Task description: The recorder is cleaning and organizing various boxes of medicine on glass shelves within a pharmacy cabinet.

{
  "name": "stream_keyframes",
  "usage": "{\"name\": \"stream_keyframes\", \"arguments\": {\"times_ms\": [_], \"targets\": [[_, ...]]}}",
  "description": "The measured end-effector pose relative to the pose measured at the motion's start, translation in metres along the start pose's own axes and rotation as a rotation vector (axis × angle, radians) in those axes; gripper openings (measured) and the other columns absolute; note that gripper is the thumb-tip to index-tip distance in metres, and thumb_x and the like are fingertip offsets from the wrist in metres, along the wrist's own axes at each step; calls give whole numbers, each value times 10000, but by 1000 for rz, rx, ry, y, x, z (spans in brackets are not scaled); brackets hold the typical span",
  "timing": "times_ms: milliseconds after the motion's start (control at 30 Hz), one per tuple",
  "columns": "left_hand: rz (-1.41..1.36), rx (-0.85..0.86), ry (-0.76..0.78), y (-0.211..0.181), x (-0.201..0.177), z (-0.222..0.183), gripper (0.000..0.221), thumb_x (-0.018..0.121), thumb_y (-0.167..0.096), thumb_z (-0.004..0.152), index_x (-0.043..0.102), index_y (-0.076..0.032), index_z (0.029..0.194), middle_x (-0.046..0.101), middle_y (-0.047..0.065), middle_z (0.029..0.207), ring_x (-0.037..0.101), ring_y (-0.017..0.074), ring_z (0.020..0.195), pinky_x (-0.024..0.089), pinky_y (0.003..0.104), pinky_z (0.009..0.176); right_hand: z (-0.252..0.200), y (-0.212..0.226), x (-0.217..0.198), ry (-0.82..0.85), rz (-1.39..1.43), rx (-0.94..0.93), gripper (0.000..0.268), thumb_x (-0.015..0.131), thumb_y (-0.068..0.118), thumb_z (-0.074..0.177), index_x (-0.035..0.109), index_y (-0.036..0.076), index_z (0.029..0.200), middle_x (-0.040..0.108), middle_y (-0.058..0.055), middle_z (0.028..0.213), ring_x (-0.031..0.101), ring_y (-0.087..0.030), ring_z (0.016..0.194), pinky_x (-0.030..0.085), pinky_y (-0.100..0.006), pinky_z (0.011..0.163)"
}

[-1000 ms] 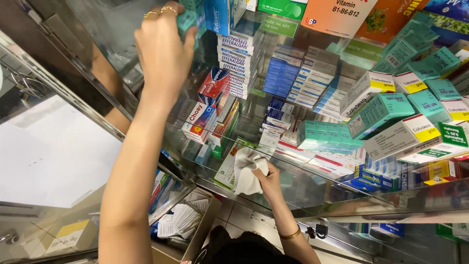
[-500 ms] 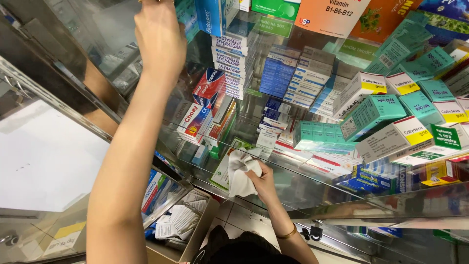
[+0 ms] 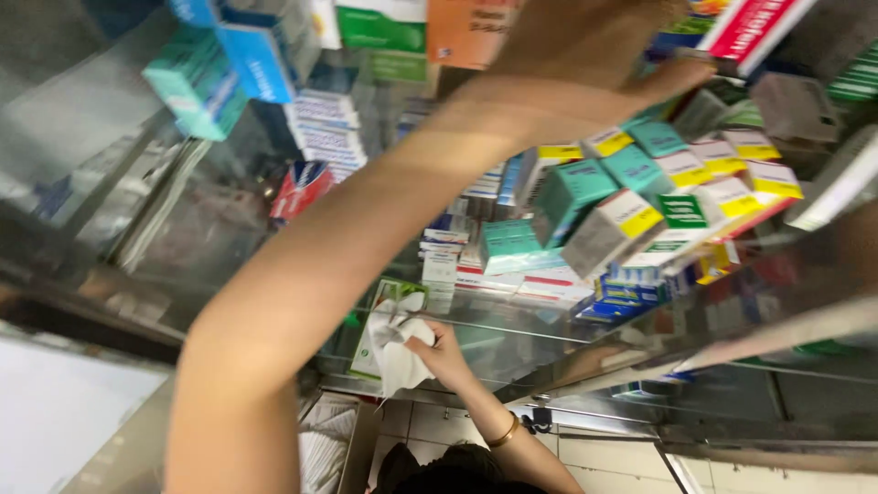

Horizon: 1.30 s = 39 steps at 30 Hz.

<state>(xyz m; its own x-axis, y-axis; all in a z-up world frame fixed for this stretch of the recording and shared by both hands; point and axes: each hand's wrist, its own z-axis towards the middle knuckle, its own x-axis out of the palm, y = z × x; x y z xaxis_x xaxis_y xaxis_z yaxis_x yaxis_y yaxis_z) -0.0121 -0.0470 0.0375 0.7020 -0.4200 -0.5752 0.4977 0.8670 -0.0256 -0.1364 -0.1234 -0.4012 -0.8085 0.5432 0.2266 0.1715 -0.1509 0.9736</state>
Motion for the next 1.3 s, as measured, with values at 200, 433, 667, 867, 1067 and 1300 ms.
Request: {"name": "stream_keyframes", "arguments": {"times_ms": [200, 433, 667, 867, 1067, 1300], "targets": [[102, -292, 612, -23, 99, 80, 868, 541, -836, 771, 592, -239, 1399, 534, 161, 1453, 471, 375, 1321, 362, 711, 953, -5, 7, -4, 51, 46, -226, 155, 713, 41, 983, 715, -23, 1124, 691, -8, 1091, 635, -78, 975, 532, -246, 855], [243, -527, 993, -28, 108, 103, 1092, 577, -906, 711, 325, -315, 1593, 348, 91, 1625, 321, 412, 1497, 209, 886, 1036, -8, 7, -7, 49, 22, -191, 260, 716, 65, 953, 708, -3, 1204, 730, 11, 1138, 615, -52, 1038, 522, -243, 902], [304, -492, 1004, -4, 115, 91, 1329, 768, -806, 582, 130, -311, 1637, 496, 136, 1523, 475, 436, 1383, 190, 883, 1023, -6, 28, -1, 71, 34, -250, 331, 696, 33, 968, 670, -16, 1294, 698, -51, 1291, 607, -111, 1184, 487, -299, 1053], [338, -581, 1035, 5, 97, 86, 1388, 789, -886, 560, 204, -246, 1644, 475, 160, 1542, 489, 459, 1374, 281, 837, 1017, -5, 45, 4, 84, 29, -219, 403, 671, 13, 952, 629, -12, 1352, 668, -73, 1373, 594, -128, 1246, 469, -300, 1084], [132, -557, 961, 37, 114, 74, 966, 900, -592, 579, 572, -210, 1403, 666, 99, 1333, 697, 276, 1130, 556, 430, 956, -5, 46, 5, 83, 24, -171, 305, 692, 20, 951, 669, -42, 1249, 718, -51, 1188, 632, -104, 1060, 517, -280, 951], [173, -481, 926, 41, 105, 62, 686, 938, -521, 630, 744, -129, 1159, 714, 107, 1209, 724, 252, 1047, 582, 383, 893, -3, 27, 1, 106, 95, -133, 242, 652, 11, 935, 684, -17, 1174, 711, -9, 1029, 627, -67, 924, 536, -250, 819]]}}
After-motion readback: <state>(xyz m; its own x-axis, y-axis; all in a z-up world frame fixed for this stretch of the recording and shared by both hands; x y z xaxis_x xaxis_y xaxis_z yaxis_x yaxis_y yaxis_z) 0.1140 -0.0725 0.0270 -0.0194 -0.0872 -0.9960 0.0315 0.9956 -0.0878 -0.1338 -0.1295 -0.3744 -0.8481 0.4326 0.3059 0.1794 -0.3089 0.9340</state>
